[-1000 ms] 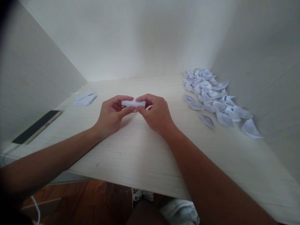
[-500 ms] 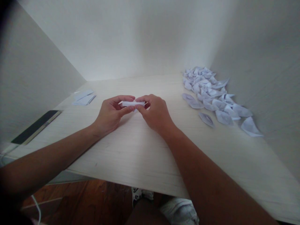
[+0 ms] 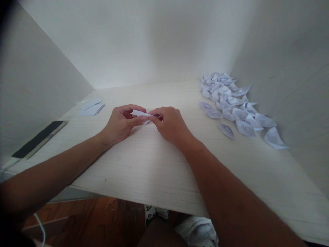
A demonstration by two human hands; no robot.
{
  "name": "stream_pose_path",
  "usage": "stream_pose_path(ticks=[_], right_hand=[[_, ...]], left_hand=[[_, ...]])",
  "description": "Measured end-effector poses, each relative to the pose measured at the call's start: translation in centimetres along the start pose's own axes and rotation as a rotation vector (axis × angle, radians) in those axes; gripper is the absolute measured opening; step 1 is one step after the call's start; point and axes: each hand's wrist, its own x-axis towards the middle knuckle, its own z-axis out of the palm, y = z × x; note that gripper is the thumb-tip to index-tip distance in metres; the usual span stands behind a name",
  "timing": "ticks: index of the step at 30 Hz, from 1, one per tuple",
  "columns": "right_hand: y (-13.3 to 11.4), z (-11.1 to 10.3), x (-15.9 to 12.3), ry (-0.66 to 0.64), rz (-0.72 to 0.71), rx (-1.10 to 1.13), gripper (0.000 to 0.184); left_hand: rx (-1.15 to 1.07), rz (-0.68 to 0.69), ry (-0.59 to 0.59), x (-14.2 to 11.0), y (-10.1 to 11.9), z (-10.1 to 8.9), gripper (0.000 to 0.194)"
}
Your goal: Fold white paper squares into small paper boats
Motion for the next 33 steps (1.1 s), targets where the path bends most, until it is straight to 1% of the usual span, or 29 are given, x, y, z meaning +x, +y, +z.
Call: stream_pose_path(ticks=[3, 6, 10, 14, 19, 24, 30, 33], right_hand=[[0.0, -0.1, 0.1, -0.022, 0.042, 0.049, 0.015], [-0.1, -0.2, 0.2, -0.038, 0.094, 0.156, 0.015], [-0.2, -0.2, 0.3, -0.058, 0.139, 0.260, 0.016], [-0.2, 0.0, 0.3, -0.088, 0.149, 0.300, 0.014], [-0.2, 0.1, 0.2, -0.108, 0.119, 0.296, 0.015], [-0.3, -0.1, 0.1, -0.117, 0.109, 0.279, 0.018], [0.2, 0.2, 0.0, -0.091, 0.105, 0.180, 0.019], [0.2, 0.3, -0.1, -0.077, 0.076, 0.116, 0.022]], left_hand=[[-0.045, -0.070, -0.068, 0.2, 0.1, -0.5, 0.036], [-0.103, -0.118, -0.102, 0.5, 0.1, -0.8, 0.037], [-0.119, -0.095, -0.098, 0.6, 0.1, -0.7, 0.033], [-0.087, -0.058, -0.051, 0.6, 0.3, -0.6, 0.030], [0.007, -0.028, -0.024, 0.5, 0.3, -0.6, 0.030], [-0.024, 0.010, -0.019, 0.3, 0.0, -0.3, 0.036], [-0.040, -0.055, 0.000, 0.3, 0.1, 0.4, 0.026], [-0.052, -0.098, -0.029, 0.4, 0.1, 0.4, 0.025]])
